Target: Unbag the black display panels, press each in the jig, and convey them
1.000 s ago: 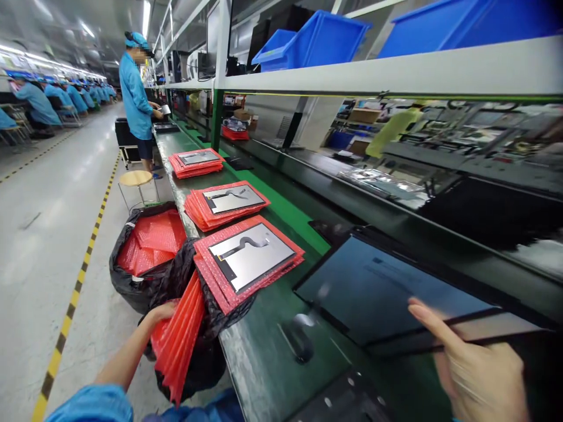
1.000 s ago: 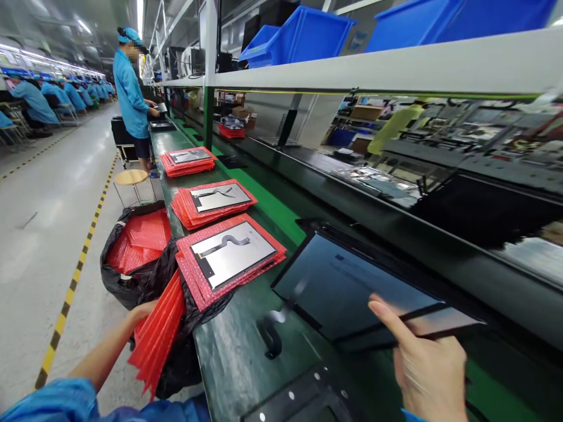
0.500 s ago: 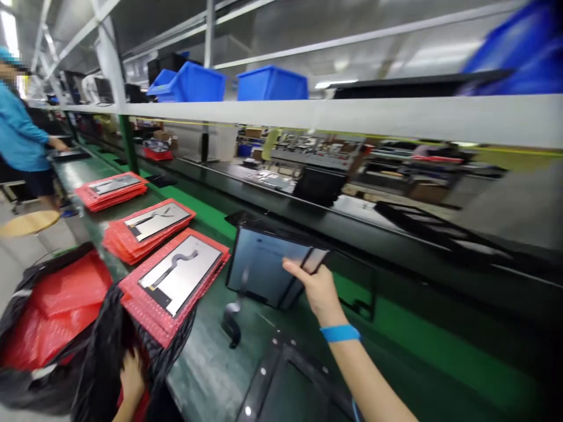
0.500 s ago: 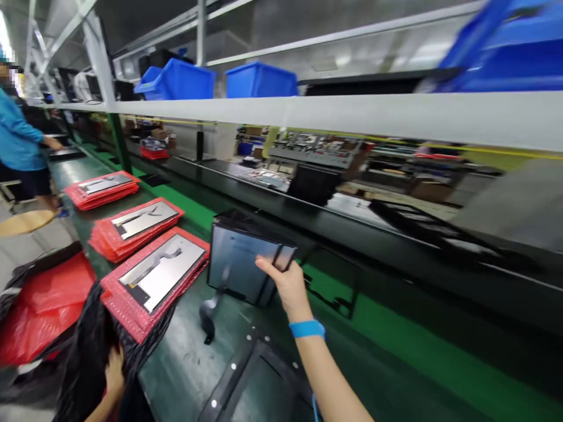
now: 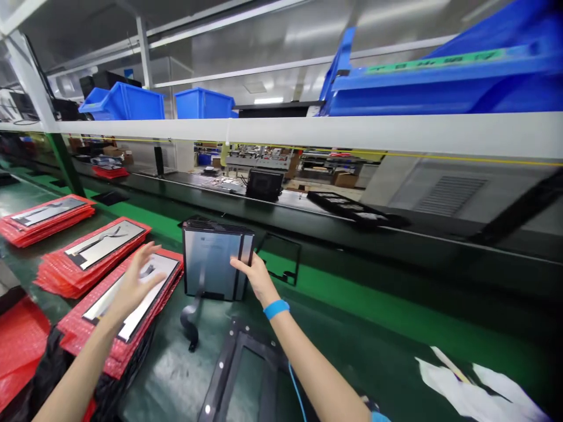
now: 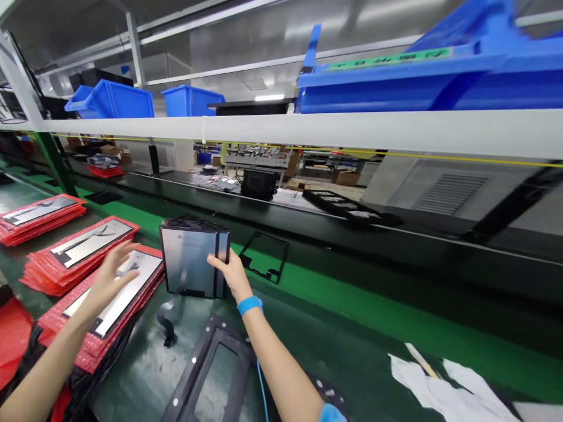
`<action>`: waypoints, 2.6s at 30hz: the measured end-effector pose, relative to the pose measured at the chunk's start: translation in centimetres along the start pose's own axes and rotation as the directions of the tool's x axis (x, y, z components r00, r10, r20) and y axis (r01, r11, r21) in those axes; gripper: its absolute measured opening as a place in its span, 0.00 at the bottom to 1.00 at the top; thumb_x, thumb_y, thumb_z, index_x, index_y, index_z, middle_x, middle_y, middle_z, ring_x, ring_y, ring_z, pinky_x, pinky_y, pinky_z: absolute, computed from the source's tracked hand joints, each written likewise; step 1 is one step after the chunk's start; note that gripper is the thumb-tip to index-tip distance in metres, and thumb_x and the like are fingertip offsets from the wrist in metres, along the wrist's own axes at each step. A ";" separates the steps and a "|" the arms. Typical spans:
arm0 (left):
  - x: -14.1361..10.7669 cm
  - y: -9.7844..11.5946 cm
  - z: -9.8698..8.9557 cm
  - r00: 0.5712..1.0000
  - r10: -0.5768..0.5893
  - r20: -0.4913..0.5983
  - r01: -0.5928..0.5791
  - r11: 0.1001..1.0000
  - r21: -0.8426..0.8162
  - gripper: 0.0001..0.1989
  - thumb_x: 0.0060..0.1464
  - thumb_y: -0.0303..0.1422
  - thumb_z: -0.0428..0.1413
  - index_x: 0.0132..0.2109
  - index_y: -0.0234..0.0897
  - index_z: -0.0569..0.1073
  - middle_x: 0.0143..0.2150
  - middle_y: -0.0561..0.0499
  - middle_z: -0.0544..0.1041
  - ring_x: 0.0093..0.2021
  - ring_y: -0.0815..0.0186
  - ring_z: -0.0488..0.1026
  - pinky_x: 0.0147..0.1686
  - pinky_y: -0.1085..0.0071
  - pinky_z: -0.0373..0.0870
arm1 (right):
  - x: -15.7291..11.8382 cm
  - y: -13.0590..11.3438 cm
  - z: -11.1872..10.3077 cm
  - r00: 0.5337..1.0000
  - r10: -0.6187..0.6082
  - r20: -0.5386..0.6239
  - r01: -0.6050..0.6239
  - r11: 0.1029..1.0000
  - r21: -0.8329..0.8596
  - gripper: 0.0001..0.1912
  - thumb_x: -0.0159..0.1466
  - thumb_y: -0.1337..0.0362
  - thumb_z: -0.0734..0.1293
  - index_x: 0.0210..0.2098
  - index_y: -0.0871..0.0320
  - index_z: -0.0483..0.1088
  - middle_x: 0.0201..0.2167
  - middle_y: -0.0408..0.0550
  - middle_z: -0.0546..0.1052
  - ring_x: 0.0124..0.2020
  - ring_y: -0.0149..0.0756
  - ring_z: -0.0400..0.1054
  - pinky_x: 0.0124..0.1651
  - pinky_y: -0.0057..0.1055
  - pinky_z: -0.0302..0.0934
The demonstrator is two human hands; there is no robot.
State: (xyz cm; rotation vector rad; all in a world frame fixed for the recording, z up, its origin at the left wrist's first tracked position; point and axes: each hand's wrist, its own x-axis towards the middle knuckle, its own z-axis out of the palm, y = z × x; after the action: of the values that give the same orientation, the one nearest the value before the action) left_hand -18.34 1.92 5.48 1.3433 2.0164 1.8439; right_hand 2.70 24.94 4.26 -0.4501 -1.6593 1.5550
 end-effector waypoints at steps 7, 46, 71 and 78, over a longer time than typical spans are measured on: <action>4.1 -0.3 10.0 0.993 -0.027 0.116 0.055 0.969 -0.243 0.32 0.49 0.46 0.64 0.58 0.38 0.65 0.53 0.43 0.77 0.53 0.55 0.76 0.54 0.60 0.71 | -0.5 -0.1 -1.6 0.997 -0.050 -0.054 0.049 0.999 -0.019 0.23 0.51 0.50 0.76 0.40 0.58 0.73 0.38 0.50 0.80 0.42 0.46 0.74 0.49 0.41 0.66; 5.4 -3.2 4.8 0.959 -0.231 0.167 0.250 0.962 -0.110 0.23 0.39 0.45 0.70 0.38 0.33 0.80 0.39 0.43 0.83 0.46 0.54 0.79 0.51 0.54 0.74 | -2.6 -1.2 0.3 0.891 -0.390 0.234 0.405 0.448 -0.797 0.10 0.69 0.66 0.63 0.47 0.51 0.73 0.43 0.51 0.71 0.43 0.42 0.66 0.43 0.36 0.62; 5.2 -4.4 4.3 0.965 -0.236 0.116 0.245 0.966 -0.078 0.25 0.34 0.45 0.71 0.37 0.32 0.81 0.41 0.39 0.83 0.46 0.47 0.79 0.50 0.54 0.74 | 1.2 0.5 -1.4 0.709 -0.531 0.464 0.658 0.261 -0.706 0.04 0.71 0.67 0.61 0.42 0.57 0.67 0.41 0.51 0.70 0.39 0.37 0.67 0.40 0.32 0.62; 5.2 -4.5 4.2 0.967 -0.230 0.111 0.240 0.966 -0.093 0.24 0.35 0.43 0.72 0.38 0.33 0.81 0.42 0.40 0.82 0.46 0.49 0.79 0.50 0.56 0.74 | 1.3 1.2 -1.6 0.653 -0.541 0.530 0.705 0.179 -0.686 0.07 0.71 0.69 0.60 0.40 0.58 0.69 0.39 0.50 0.70 0.37 0.36 0.65 0.36 0.30 0.58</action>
State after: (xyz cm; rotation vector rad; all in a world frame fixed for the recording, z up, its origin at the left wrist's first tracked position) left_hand -21.40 8.98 3.02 1.0916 1.9061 1.7167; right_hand 2.79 27.15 3.41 -0.0374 -2.2875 -0.0078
